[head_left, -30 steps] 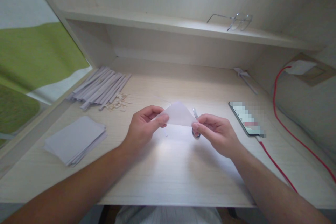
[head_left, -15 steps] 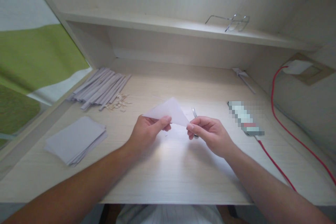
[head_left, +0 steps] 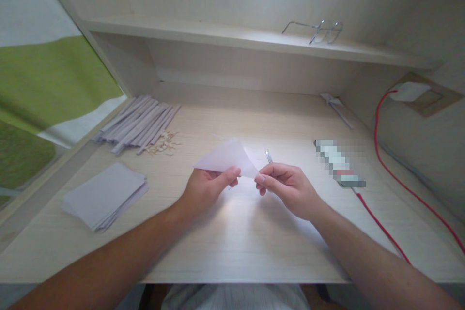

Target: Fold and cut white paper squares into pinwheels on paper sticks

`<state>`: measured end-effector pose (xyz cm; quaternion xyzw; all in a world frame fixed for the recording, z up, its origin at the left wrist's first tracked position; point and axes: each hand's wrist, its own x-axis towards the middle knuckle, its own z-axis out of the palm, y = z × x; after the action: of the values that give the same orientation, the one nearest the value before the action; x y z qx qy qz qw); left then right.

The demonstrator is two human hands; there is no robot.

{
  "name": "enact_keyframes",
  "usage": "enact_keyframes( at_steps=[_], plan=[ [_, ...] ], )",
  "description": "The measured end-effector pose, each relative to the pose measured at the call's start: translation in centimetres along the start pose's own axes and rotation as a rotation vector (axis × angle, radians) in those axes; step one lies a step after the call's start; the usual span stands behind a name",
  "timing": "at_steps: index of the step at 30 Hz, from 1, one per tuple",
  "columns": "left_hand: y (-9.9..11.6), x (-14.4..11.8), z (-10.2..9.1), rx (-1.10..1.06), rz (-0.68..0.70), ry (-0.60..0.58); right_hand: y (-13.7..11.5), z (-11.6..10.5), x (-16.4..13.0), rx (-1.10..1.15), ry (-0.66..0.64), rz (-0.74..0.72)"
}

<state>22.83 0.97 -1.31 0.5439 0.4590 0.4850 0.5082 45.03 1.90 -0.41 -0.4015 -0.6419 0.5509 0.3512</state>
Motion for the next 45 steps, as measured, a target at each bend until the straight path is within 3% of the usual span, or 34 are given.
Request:
enact_keyframes(
  at_steps=[6, 10, 14, 18, 20, 25, 30, 34, 40, 45],
  plan=[
    [0.4, -0.2, 0.4, -0.004, -0.042, -0.047, -0.4, 0.3, 0.0, -0.039, -0.030, -0.008],
    [0.5, -0.1, 0.2, 0.009, -0.038, 0.020, -0.3, -0.1, 0.1, -0.107, -0.019, -0.007],
    [0.5, 0.2, -0.2, 0.019, 0.002, 0.111, -0.3, -1.7, 0.4, -0.566, 0.186, 0.019],
    [0.5, 0.2, -0.3, 0.038, -0.001, 0.135, -0.2, -3.5, 0.7, -1.071, 0.141, 0.261],
    [0.6, 0.2, -0.2, 0.045, 0.003, 0.128, -0.1, -4.0, 0.7, -1.144, 0.094, 0.339],
    [0.5, 0.1, -0.1, 0.006, 0.016, 0.072, 0.2, -3.9, 0.6, -1.156, 0.073, 0.339],
    [0.2, 0.1, -0.1, 0.083, 0.005, 0.078, 0.2, -4.0, 0.8, -0.960, 0.074, 0.269],
    [0.3, 0.1, -0.2, 0.151, -0.020, 0.125, 0.8, -4.1, 1.4, -0.518, 0.052, 0.270],
    [0.8, 0.2, -0.6, 0.103, 0.018, 0.166, 0.3, -3.3, 2.0, 0.136, 0.155, 0.245],
    [0.6, 0.4, -0.9, -0.027, 0.037, 0.159, -0.5, -1.7, 1.2, 0.195, -0.060, 0.225]
  ],
)
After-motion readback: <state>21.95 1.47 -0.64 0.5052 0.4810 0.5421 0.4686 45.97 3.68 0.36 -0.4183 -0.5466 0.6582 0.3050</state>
